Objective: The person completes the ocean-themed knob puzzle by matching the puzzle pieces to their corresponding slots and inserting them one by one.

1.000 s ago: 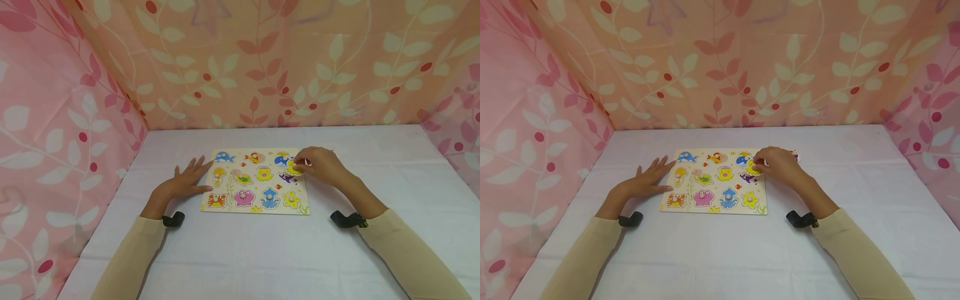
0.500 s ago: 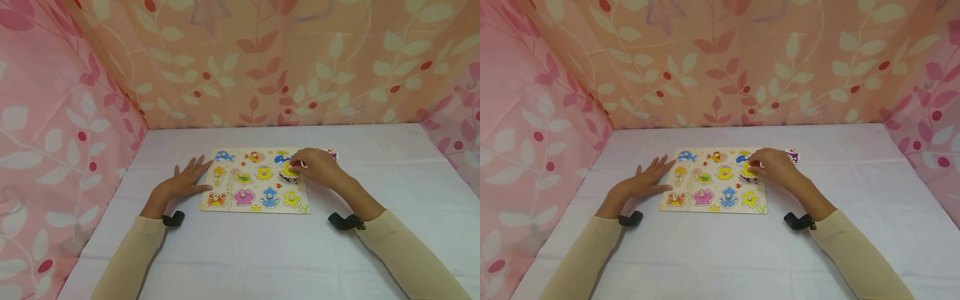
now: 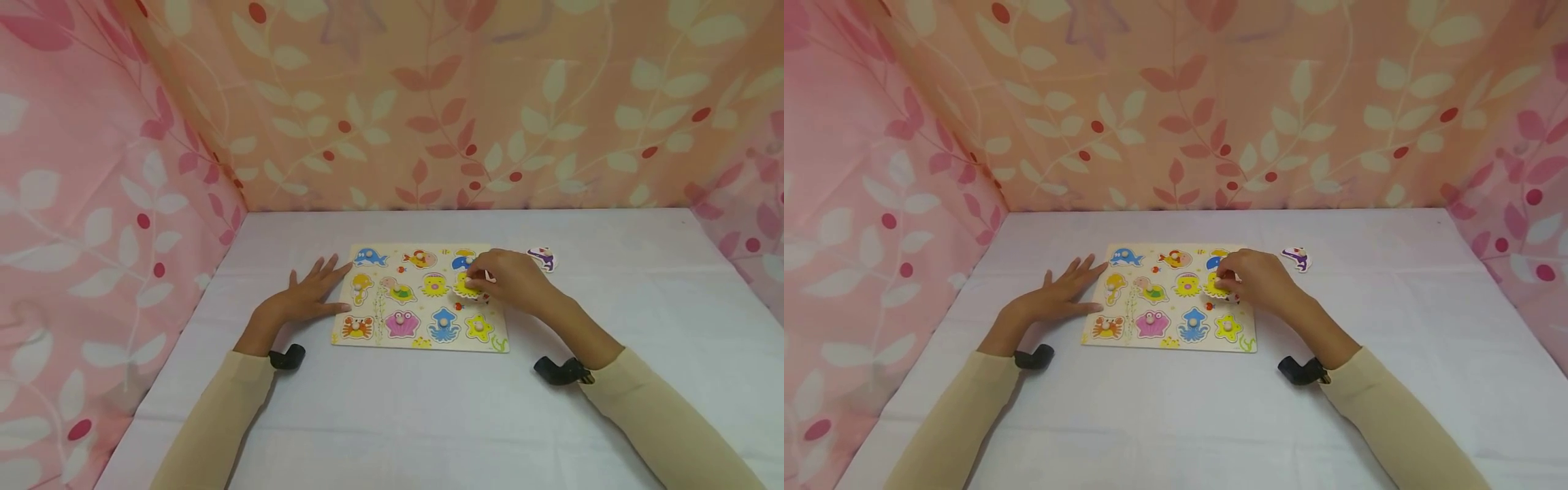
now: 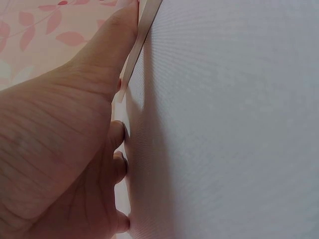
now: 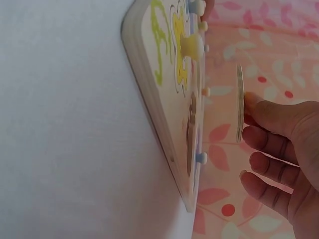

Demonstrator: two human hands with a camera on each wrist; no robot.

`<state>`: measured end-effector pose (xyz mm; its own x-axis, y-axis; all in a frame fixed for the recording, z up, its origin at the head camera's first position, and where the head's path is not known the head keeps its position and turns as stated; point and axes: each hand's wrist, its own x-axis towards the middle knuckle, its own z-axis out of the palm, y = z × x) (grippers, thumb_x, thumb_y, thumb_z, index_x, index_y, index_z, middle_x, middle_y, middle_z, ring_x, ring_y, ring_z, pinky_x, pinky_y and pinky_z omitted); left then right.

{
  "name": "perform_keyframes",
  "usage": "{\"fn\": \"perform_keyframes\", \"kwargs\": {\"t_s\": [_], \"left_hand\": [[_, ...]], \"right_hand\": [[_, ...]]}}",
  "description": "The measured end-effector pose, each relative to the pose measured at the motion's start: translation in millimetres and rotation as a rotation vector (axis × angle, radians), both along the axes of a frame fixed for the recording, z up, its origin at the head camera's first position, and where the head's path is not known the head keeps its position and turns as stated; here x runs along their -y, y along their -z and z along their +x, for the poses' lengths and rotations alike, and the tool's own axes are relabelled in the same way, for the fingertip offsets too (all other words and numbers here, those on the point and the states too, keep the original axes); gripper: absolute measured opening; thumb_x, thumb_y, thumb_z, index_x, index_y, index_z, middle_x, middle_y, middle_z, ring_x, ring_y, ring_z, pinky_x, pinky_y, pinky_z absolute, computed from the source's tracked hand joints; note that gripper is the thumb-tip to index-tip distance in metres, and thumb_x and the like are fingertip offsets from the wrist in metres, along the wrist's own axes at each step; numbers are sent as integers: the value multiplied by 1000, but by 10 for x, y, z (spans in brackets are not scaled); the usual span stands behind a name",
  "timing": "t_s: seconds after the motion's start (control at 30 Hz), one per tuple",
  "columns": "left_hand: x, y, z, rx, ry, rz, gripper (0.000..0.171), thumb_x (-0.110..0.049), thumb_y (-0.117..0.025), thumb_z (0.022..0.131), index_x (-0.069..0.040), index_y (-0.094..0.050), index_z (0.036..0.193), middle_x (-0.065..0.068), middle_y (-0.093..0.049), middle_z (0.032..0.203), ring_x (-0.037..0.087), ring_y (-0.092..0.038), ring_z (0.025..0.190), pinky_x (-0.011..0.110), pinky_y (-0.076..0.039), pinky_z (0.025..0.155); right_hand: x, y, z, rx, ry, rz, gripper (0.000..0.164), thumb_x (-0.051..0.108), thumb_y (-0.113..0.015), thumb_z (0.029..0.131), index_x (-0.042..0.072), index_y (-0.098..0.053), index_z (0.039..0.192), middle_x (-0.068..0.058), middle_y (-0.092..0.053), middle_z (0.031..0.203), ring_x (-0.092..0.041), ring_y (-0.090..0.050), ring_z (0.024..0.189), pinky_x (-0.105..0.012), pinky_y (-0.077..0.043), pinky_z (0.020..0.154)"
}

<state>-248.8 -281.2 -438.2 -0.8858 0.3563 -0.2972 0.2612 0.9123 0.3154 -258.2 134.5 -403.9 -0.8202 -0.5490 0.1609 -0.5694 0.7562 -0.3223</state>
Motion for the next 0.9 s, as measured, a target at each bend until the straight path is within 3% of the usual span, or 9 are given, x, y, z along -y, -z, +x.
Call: {"fn": "perform_keyframes", "kwargs": {"t_s": [0.23,0.9], "left_hand": [[-4,9,-2,-2,-5,-5,97,-71,-59,89,-39,-6,163,2,9,171,33,13,155,77,11,110],[-9,15,-15,1,-3,-26,96,-72,-58,90,-39,-6,164,3,9,171,33,14,155,76,11,111]], "right_hand": [[30,-42,25,3,-10,2,21,25,-83,87,13,-78,104,5,-68,84,-15,-58,79,-31,-48,70],[224,-58,-82,47,-97,36,20,28,-82,88,16,-79,104,9,-68,83,-14,-57,80,-30,-50,71]]}}
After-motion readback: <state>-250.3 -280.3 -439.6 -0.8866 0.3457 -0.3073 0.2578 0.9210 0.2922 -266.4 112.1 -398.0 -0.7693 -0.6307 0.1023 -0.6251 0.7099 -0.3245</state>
